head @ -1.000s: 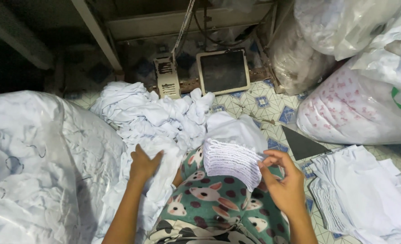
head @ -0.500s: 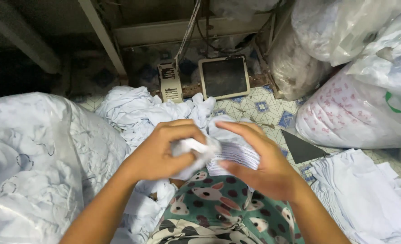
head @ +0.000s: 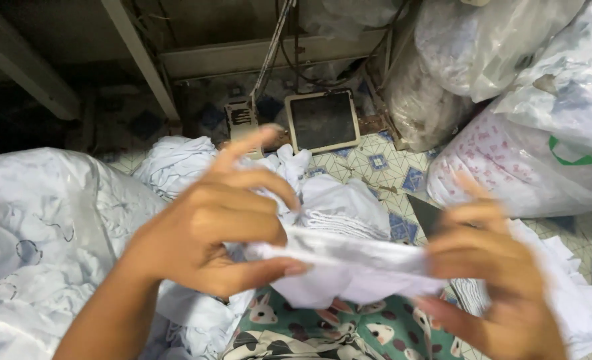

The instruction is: Picking up, shaking out, and folding small white fabric garments from a large pile on the floor.

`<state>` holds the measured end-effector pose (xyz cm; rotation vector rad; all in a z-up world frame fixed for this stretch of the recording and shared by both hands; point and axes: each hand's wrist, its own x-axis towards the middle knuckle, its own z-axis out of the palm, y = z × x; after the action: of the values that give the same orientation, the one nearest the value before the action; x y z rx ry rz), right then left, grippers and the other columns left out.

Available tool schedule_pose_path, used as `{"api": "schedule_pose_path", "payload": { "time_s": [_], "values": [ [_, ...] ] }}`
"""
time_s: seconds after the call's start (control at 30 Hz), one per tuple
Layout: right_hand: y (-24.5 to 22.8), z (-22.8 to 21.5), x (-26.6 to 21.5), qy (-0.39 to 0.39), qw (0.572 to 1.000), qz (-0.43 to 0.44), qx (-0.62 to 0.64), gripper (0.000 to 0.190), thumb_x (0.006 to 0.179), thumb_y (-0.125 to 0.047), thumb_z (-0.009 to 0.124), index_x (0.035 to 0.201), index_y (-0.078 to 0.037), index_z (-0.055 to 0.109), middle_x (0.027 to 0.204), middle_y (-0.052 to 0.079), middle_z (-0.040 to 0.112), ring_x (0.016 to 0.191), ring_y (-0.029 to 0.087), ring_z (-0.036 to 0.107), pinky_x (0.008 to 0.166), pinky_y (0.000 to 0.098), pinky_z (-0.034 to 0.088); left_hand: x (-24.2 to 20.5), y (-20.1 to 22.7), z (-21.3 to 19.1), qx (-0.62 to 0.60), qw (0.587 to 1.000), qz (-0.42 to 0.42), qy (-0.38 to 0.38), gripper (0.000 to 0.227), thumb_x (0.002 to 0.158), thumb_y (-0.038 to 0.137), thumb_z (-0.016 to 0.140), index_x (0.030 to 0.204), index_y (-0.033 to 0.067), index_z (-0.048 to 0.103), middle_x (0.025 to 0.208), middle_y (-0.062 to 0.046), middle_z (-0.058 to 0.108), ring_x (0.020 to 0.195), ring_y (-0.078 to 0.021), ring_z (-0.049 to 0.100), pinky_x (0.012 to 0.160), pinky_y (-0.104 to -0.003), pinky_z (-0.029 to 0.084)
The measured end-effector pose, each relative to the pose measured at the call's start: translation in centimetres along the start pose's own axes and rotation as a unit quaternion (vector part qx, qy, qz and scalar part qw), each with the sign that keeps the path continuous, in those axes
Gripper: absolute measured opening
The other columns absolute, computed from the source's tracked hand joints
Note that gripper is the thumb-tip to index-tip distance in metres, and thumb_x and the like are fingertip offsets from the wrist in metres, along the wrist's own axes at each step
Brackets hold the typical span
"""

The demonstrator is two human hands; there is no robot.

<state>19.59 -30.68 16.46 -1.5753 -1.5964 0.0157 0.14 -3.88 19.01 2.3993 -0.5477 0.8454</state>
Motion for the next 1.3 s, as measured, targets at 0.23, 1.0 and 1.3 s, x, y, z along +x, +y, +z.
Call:
{"api": "schedule_pose_path", "payload": {
  "time_s": [0.23,1.0,1.3],
  "values": [
    [4.3,-6.8,-3.2,0.018,0.996,-0.022,-0.083,0.016,0.055,-0.013,0.063,0.058,-0.018,0.048,0.07,-0.001,0.064,0.094,0.019,0.05,0.144,0.0729,0.034,1.5,-0.1,-1.7,0.274,0.96,0.012,0.056,0.028,0.092,0.03,0.073,0.071,0.0132,0.066,0.062,0.004,0.06,0.063,-0.0193,0.042,0.088,-0.043,0.037],
    [16.0,9.5,-5.1,0.163,0.961,0.222,-0.035,0.031,0.074,0.008,0.074,0.101,-0.008,0.075,0.084,0.012,0.074,0.092,0.031,0.071,0.096,0.0452,0.05,-8.7,-13.2,21.8,-0.107,0.866,-0.435,0.223,0.014,0.076,0.01,0.079,0.089,0.0057,0.074,0.083,-0.015,0.075,0.088,-0.0318,0.073,0.079,-0.04,0.057],
    [12.8,11.8,-4.3,0.142,0.947,0.279,-0.076,0.03,0.075,0.003,0.066,0.099,-0.013,0.076,0.086,0.007,0.071,0.091,0.029,0.063,0.092,0.0425,0.048,-10.1,-10.9,23.3,-0.247,0.753,-0.561,0.241,0.019,0.089,0.007,0.064,0.1,0.0116,0.079,0.088,-0.012,0.074,0.088,-0.0206,0.07,0.084,-0.036,0.054]
  ]
}}
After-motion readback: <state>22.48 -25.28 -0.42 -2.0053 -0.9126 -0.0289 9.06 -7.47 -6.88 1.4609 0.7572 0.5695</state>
